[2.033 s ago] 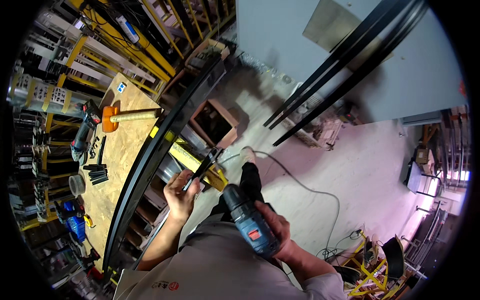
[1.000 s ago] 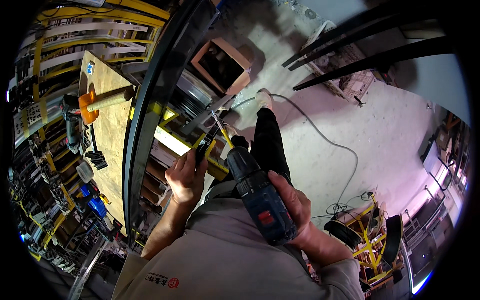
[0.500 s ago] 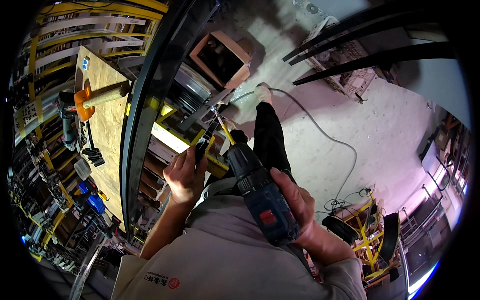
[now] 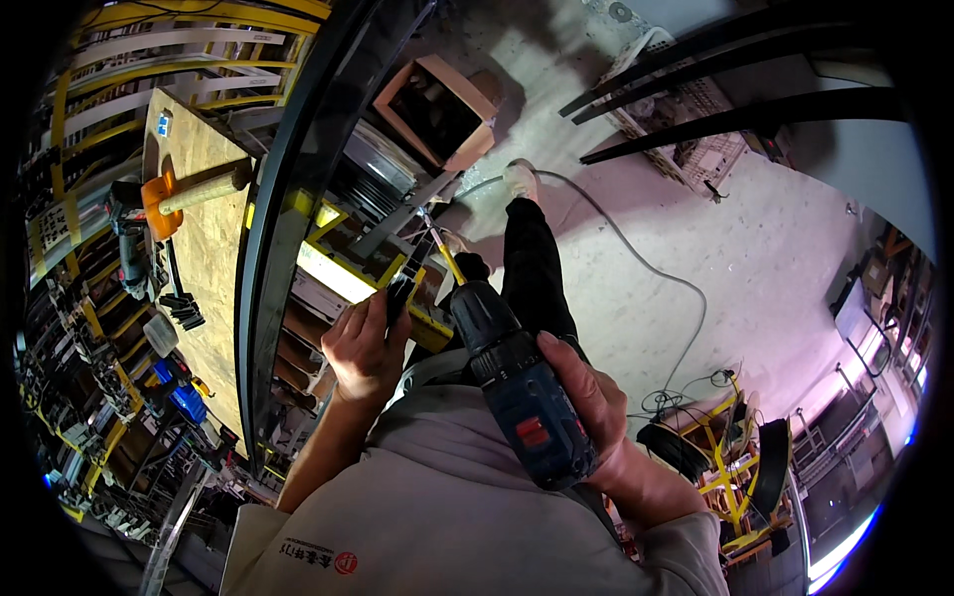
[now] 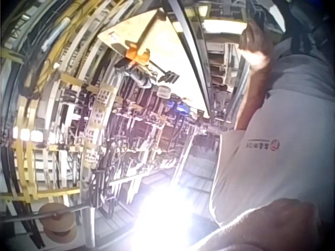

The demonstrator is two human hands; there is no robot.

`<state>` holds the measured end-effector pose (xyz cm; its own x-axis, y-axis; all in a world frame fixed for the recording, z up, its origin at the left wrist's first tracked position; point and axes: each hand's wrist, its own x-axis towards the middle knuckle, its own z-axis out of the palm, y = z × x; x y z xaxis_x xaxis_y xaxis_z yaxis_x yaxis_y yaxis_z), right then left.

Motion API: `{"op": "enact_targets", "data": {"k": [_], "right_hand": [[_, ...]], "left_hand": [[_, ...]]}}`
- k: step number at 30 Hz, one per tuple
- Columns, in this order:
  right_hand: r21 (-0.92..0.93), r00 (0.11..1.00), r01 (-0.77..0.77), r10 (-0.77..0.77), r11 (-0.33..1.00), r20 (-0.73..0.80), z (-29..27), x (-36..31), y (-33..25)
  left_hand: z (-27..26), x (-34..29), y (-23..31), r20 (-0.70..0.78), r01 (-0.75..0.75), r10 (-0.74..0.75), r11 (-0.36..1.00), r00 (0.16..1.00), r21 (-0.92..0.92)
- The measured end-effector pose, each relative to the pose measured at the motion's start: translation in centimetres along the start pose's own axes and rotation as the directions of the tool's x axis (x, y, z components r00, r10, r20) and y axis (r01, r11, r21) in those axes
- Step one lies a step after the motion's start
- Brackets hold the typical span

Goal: The person assembles long metal frames by drilling screws through brackets into the frame sections using a power drill. They move the metal pieces across a workbench, align brackets, and pick up screws from a bin to secure the parts.

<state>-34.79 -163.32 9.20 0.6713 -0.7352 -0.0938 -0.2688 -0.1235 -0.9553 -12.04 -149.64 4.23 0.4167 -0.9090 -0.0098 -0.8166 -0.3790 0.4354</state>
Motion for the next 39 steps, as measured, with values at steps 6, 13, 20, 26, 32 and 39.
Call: {"op": "enact_targets", "data": {"k": [6,13,20,26,32,39], "right_hand": [[-0.035,1.0,0.021,-0.021,0.999,0.008,0.0,0.2,0.1],[0.038,0.995,0.004,-0.008,0.999,0.095,-0.1,0.4,-0.2],[0.067,0.989,-0.047,0.038,0.997,0.14,0.0,0.7,-0.9],[-0.141,0.983,0.017,0.009,0.99,0.181,-0.3,1.4,-3.9],[-0.249,0.948,0.008,0.072,0.968,0.311,-0.9,2.0,-8.3],[-0.307,0.855,-0.059,0.207,0.95,0.475,-1.1,3.6,-12.2]], "left_hand": [[-0.1,0.0,-0.2,0.014,0.003,-0.003,1.0,1.0,-0.002],[0.1,0.0,-0.4,0.013,-0.002,0.002,1.0,1.0,0.005],[0.3,-0.2,-0.8,-0.012,-0.015,0.015,1.0,1.0,-0.003],[0.6,-0.7,-1.0,-0.075,0.003,-0.004,1.0,0.997,-0.017],[0.7,-1.4,-1.3,-0.136,0.029,-0.04,0.996,0.99,-0.082],[1.1,-1.8,-1.5,-0.169,0.029,-0.048,0.993,0.985,-0.111]]}}
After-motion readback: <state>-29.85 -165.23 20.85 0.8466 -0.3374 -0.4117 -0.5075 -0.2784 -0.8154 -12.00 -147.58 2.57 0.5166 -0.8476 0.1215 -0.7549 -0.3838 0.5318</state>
